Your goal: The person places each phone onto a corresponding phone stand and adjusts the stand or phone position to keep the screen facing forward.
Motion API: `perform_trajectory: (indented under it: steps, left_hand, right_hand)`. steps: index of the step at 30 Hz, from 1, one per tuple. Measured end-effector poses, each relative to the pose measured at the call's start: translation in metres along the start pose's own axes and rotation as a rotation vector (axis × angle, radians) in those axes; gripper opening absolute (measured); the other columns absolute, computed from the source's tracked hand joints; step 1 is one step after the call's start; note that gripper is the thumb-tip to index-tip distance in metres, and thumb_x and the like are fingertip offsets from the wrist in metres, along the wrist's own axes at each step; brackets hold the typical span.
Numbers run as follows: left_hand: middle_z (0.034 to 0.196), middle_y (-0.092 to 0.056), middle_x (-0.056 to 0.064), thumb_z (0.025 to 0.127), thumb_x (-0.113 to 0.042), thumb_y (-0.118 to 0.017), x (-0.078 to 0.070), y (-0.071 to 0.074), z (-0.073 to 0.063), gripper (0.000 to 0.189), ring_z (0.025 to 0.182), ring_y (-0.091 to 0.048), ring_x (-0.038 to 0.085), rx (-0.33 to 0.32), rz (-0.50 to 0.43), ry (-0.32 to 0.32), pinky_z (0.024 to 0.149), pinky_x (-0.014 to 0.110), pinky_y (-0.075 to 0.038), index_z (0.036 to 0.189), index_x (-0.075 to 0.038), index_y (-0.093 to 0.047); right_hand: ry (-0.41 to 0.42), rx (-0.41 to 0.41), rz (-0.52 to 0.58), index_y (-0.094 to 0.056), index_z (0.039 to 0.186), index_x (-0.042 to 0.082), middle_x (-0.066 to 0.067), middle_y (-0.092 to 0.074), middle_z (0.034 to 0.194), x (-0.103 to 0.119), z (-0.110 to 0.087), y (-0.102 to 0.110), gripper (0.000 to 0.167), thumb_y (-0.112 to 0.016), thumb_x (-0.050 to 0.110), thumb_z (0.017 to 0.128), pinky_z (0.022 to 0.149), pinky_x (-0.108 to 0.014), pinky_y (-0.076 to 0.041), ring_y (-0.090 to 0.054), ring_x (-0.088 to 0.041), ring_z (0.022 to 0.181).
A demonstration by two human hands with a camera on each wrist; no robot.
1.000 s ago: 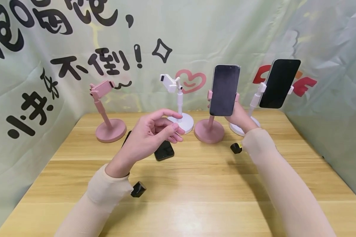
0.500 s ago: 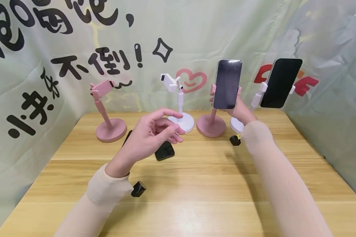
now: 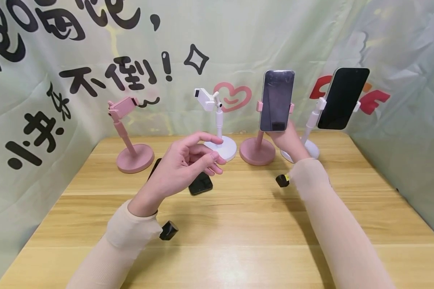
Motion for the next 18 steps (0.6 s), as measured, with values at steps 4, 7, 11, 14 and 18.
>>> perform_trajectory:
  steps: [4, 7, 11, 14, 18]
  left_hand:
    - [0.102, -0.08, 0.018, 0.106, -0.001, -0.063, 0.0, 0.0, -0.001, 0.029, 0.086, -0.08, 0.035, 0.002, 0.005, 0.006, 0.079, 0.047, -0.068, 0.135, -0.005, -0.062]
    - [0.102, -0.081, 0.017, 0.106, -0.002, -0.063, 0.0, 0.0, 0.0, 0.029, 0.085, -0.081, 0.031, 0.003, 0.011, 0.013, 0.079, 0.047, -0.068, 0.135, -0.006, -0.062]
    - [0.101, -0.081, 0.017, 0.106, -0.002, -0.063, 0.001, 0.0, 0.0, 0.03, 0.085, -0.081, 0.027, 0.005, 0.02, 0.017, 0.079, 0.049, -0.067, 0.136, -0.007, -0.062]
    - [0.101, -0.081, 0.017, 0.106, -0.002, -0.063, 0.002, 0.0, 0.0, 0.031, 0.084, -0.081, 0.027, 0.005, 0.022, 0.021, 0.079, 0.047, -0.067, 0.136, -0.007, -0.062]
    - [0.102, -0.081, 0.017, 0.106, -0.001, -0.063, 0.002, 0.0, 0.0, 0.032, 0.085, -0.081, 0.028, 0.01, 0.024, 0.024, 0.079, 0.046, -0.067, 0.137, -0.007, -0.062]
  right_hand:
    - [-0.052, 0.085, -0.038, -0.054, 0.148, 0.008, -0.021, -0.053, 0.154, 0.004, -0.013, -0.005, 0.048, -0.057, 0.037, 0.11, 0.12, -0.058, -0.04, -0.051, -0.037, 0.141]
    - [-0.079, 0.14, -0.051, -0.056, 0.148, 0.011, -0.02, -0.056, 0.155, 0.007, -0.022, -0.006, 0.049, -0.059, 0.042, 0.109, 0.121, -0.059, -0.041, -0.052, -0.039, 0.146]
    - [-0.088, 0.155, -0.055, -0.055, 0.151, 0.014, -0.019, -0.052, 0.161, 0.008, -0.028, -0.006, 0.051, -0.06, 0.043, 0.11, 0.123, -0.059, -0.041, -0.05, -0.04, 0.151]
    - [-0.079, 0.154, -0.054, -0.056, 0.151, 0.013, -0.02, -0.05, 0.161, 0.008, -0.029, -0.006, 0.048, -0.06, 0.038, 0.11, 0.123, -0.059, -0.041, -0.049, -0.04, 0.151]
    - [-0.057, 0.148, -0.062, -0.061, 0.146, 0.011, -0.021, -0.056, 0.157, 0.007, -0.03, -0.007, 0.042, -0.061, 0.032, 0.11, 0.121, -0.059, -0.044, -0.053, -0.041, 0.148]
Point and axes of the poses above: each hand's wrist, its own z-axis towards the middle knuckle, its own y-axis out of the back of the hand, x = y × z, the point moved 4 cm from there along z, towards the middle knuckle
